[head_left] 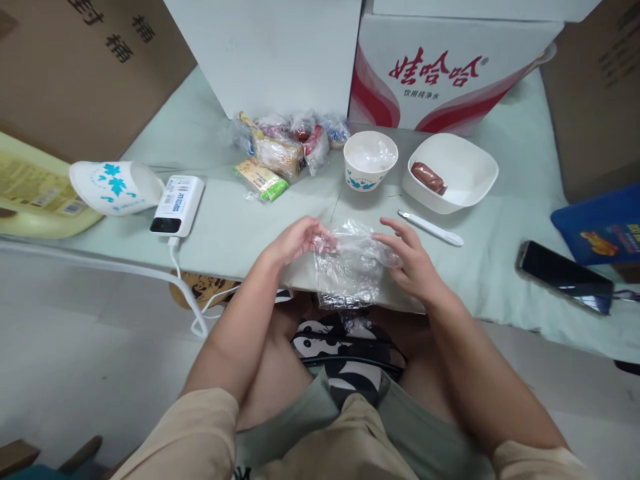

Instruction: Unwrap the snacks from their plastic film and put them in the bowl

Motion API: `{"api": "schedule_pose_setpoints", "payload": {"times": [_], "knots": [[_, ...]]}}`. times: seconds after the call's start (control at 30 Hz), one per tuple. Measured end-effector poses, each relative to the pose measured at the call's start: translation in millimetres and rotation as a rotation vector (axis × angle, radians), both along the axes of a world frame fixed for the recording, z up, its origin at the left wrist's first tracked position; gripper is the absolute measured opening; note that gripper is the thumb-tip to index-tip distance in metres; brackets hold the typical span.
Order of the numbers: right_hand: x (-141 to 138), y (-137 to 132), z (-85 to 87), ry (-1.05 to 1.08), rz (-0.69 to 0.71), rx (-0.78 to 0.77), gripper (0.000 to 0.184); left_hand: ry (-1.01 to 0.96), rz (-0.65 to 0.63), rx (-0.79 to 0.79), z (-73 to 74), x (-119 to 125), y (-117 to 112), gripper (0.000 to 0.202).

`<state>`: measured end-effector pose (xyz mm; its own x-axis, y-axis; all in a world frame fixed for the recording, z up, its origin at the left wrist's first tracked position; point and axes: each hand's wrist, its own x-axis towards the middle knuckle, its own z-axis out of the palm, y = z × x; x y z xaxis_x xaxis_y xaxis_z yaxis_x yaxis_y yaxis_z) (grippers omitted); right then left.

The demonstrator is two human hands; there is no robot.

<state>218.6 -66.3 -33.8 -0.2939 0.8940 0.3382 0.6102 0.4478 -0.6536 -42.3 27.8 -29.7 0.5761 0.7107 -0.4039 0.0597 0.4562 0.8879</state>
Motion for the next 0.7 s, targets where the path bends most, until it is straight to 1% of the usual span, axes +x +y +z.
{"api": "schedule_pose_setpoints", "payload": {"times": [0.03,0.07,0.13,0.2,0.23,0.27,0.3,0.33,0.4,0.43,0.47,0.5,0.53,0.57,0.6,0.63,0.7], "knots": [[-3,-4,3.8,-0.006,0.029,-0.002,0.059,0.054,0.02,0.063,1.1,1,-1,0.037],[-6,-9,8.0,-0.017,0.069,-0.01,0.058,0.109,0.031,0.133,2.8,3,-3,0.035],[-12,-17,16.8,-0.058,0.173,-0.044,0.045,0.189,0.033,0.258,6.2,5,-7,0.028],[-16,-22,23.7,-0.103,0.29,-0.1,0.033,0.209,0.025,0.334,8.1,6,-10,0.02],[-17,-24,25.4,-0.104,0.326,-0.118,0.031,0.195,0.025,0.35,8.1,5,-12,0.017],[-17,-23,25.7,-0.079,0.322,-0.119,0.032,0.164,0.035,0.352,7.7,5,-13,0.019],[-16,-22,24.2,-0.021,0.268,-0.096,0.035,0.122,0.048,0.341,7.0,5,-13,0.027],[-14,-19,21.3,0.065,0.164,-0.057,0.039,0.077,0.057,0.323,6.4,5,-14,0.035],[-12,-11,11.9,0.269,-0.096,-0.008,0.052,-0.012,0.055,0.288,6.5,5,-14,0.05],[-11,-6,6.6,0.358,-0.188,-0.029,0.061,-0.046,0.04,0.274,7.3,4,-14,0.055],[-11,-1,1.7,0.429,-0.229,-0.086,0.071,-0.075,0.02,0.264,8.6,4,-14,0.06],[-11,3,-2.3,0.487,-0.226,-0.164,0.08,-0.105,-0.001,0.255,10.3,3,-14,0.063],[-13,6,-4.9,0.536,-0.192,-0.251,0.088,-0.137,-0.017,0.246,12.0,2,-15,0.068],[-15,9,-6.0,0.582,-0.147,-0.335,0.092,-0.168,-0.029,0.233,13.5,2,-15,0.072],[-18,10,-5.5,0.622,-0.105,-0.411,0.09,-0.196,-0.036,0.215,14.6,1,-15,0.077],[-21,11,-3.8,0.654,-0.076,-0.476,0.083,-0.22,-0.028,0.195,15.1,1,-15,0.082],[-27,11,1.8,0.687,-0.08,-0.545,0.058,-0.247,0.047,0.151,14.3,4,-15,0.09]]}}
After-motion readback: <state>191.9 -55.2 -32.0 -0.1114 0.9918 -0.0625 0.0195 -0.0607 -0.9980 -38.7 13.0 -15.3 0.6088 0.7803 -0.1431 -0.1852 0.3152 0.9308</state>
